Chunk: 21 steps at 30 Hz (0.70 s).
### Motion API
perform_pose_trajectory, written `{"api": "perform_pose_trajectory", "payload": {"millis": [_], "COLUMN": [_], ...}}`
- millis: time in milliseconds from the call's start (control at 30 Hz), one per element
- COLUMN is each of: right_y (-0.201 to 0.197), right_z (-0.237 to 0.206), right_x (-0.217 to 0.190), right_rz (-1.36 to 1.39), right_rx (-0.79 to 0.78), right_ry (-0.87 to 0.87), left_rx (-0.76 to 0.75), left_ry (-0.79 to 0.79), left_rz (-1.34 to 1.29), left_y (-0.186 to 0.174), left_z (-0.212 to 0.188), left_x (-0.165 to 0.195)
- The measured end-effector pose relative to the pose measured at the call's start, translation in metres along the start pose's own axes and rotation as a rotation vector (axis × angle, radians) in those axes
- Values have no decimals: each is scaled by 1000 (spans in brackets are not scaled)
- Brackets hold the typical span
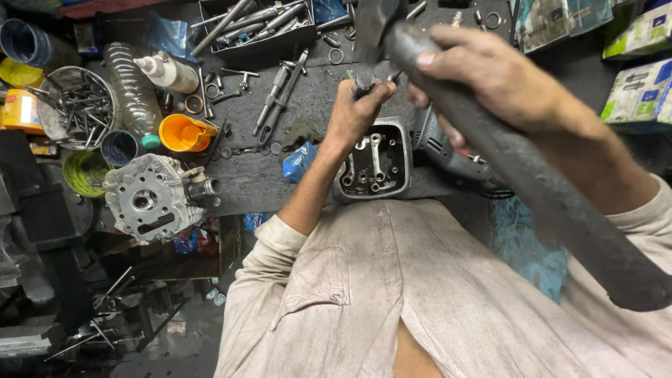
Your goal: The person carries a small metal part to a lathe, seats it in the chuck, and tightens the chuck with a key. They run the lathe and hold a tool against the rotating part, then return to the workbench, place the part into a metal engine housing, and strike a rod held in the housing with a hammer.
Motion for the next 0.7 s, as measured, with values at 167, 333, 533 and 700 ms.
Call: {"api": "perform_pose_trajectory", "payload": {"millis": [167,333,533,700], "right_y": [3,10,12,10], "right_z": [-12,11,14,10], "right_x": [-29,5,30,23], "right_rz": [98,-81,19,93], "right_rx": [-22,19,0,-51], "right_ry": [-237,-6,27,0], "left_rx": [4,-1,62,113], "left_ry": [32,-27,14,-6], "left_rz": [-30,-47,-36,4], "left_y": [1,-1,-1,0], "left_z": [-1,-2,-5,-3], "left_x": [11,8,7,0]}}
Point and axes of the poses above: each hand's wrist, its own z-axis towards the middle knuckle, its own y-axis out of the palm, x = y × z, the point moved 9 cm from there along z, towards the middle knuckle, and after that the axes turned 1 degree about z, right-handed, at the moved point
